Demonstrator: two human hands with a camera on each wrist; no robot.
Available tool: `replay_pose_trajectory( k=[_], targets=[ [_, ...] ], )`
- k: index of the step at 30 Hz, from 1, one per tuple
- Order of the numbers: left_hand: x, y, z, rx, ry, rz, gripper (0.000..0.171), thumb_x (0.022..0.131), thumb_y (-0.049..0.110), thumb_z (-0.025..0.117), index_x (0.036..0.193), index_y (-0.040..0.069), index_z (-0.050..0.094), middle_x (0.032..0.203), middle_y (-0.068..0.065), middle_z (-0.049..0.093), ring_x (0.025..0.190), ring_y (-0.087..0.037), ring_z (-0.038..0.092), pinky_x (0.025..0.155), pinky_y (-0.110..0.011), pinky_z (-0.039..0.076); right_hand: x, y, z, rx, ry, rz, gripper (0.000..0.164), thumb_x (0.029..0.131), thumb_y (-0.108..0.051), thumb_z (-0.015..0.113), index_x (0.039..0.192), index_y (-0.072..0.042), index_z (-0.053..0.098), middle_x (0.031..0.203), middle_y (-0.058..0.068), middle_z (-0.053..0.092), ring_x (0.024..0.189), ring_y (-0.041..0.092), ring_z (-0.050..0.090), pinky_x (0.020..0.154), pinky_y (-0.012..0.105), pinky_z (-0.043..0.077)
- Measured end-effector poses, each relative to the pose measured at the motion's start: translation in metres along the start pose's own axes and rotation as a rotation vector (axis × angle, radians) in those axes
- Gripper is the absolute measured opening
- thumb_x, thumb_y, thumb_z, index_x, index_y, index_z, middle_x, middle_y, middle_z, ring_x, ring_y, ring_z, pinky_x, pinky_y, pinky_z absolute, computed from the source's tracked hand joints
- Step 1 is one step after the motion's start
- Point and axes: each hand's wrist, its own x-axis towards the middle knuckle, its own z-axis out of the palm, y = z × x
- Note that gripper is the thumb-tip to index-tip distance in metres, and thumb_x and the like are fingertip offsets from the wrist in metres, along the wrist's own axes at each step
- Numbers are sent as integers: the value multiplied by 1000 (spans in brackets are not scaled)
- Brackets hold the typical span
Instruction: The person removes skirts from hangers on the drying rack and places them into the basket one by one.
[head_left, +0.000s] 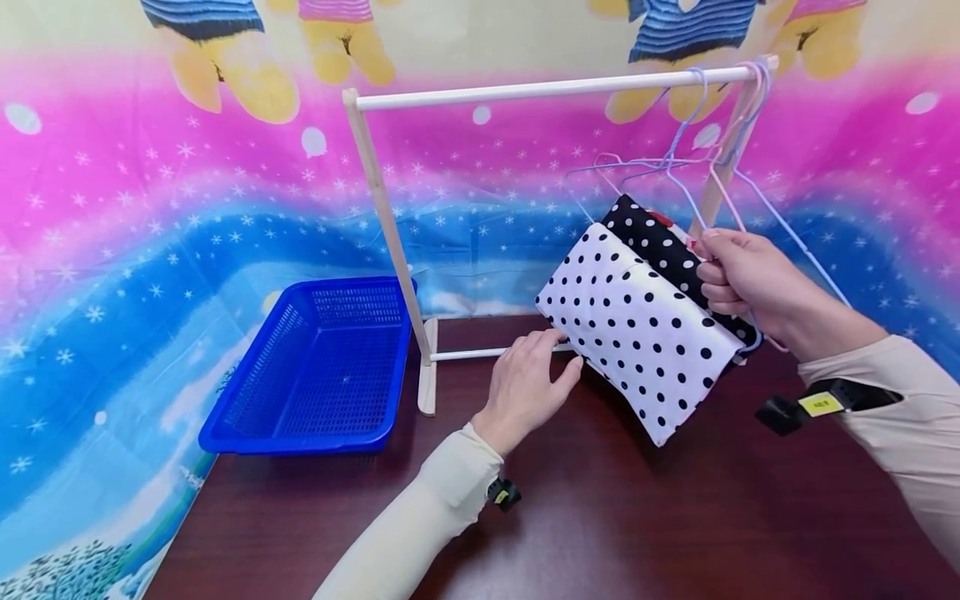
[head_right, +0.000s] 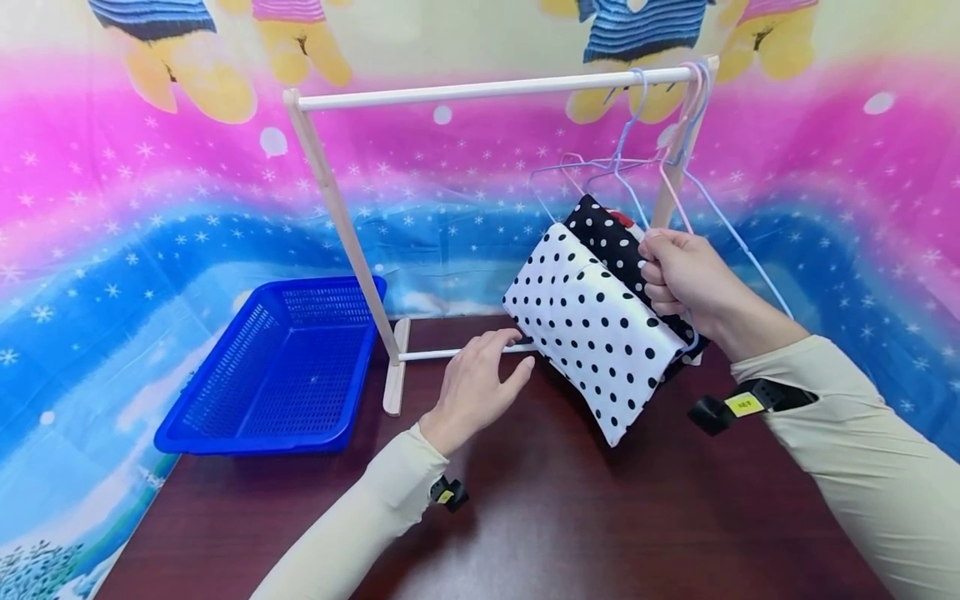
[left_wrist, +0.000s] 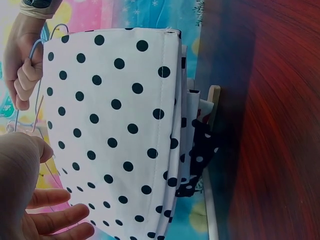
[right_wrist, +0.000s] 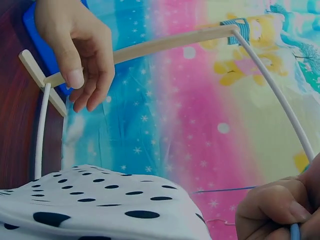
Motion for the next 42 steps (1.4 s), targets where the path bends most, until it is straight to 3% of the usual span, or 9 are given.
replay_pose_trajectory(
  k=[6, 10, 16, 24, 42],
  targets=[
    [-2, -5, 1, 0, -1, -11, 37, 97, 42, 63, 125, 18, 66, 120, 1, 72, 107, -16, 68, 88, -32, 57, 4, 0, 4, 11, -67, 25, 43, 110, -42, 30, 75, -17, 35, 62, -1, 10, 53, 18, -1, 48, 33, -2],
    [-4, -7, 1, -2, 2, -19, 39, 97, 42, 63, 126, 17, 66, 121, 0, 72, 108, -17, 68, 90, -32, 57, 6, -1, 10, -58, -57, 38, 48, 109, -46, 27, 70, -18, 28, 61, -1, 9, 53, 19, -1, 48, 35, -1],
    [-5, -12, 0, -10, 1, -36, 40, 97, 43, 62, 128, 17, 66, 121, 0, 72, 109, -18, 68, 92, -33, 56, 7, -3, 18, -123, -42, 33, 49, 109, -46, 25, 69, -18, 28, 60, -2, 13, 50, 16, 5, 47, 36, 3],
    [-3, -20, -3, -17, 0, -71, 41, 97, 43, 62, 128, 16, 66, 120, -1, 73, 106, -19, 68, 89, -34, 57, 10, -5, 25, -107, -57, 43, 50, 108, -49, 26, 70, -17, 28, 60, -2, 13, 50, 16, 4, 47, 34, 2],
    [-3, -38, -8, -67, -9, -151, 39, 97, 42, 63, 127, 16, 66, 117, -3, 73, 103, -21, 67, 88, -38, 57, 21, -6, 46, -198, -95, 36, 49, 110, -45, 23, 71, -16, 27, 57, -7, 19, 44, 8, 14, 43, 32, 7]
  ],
)
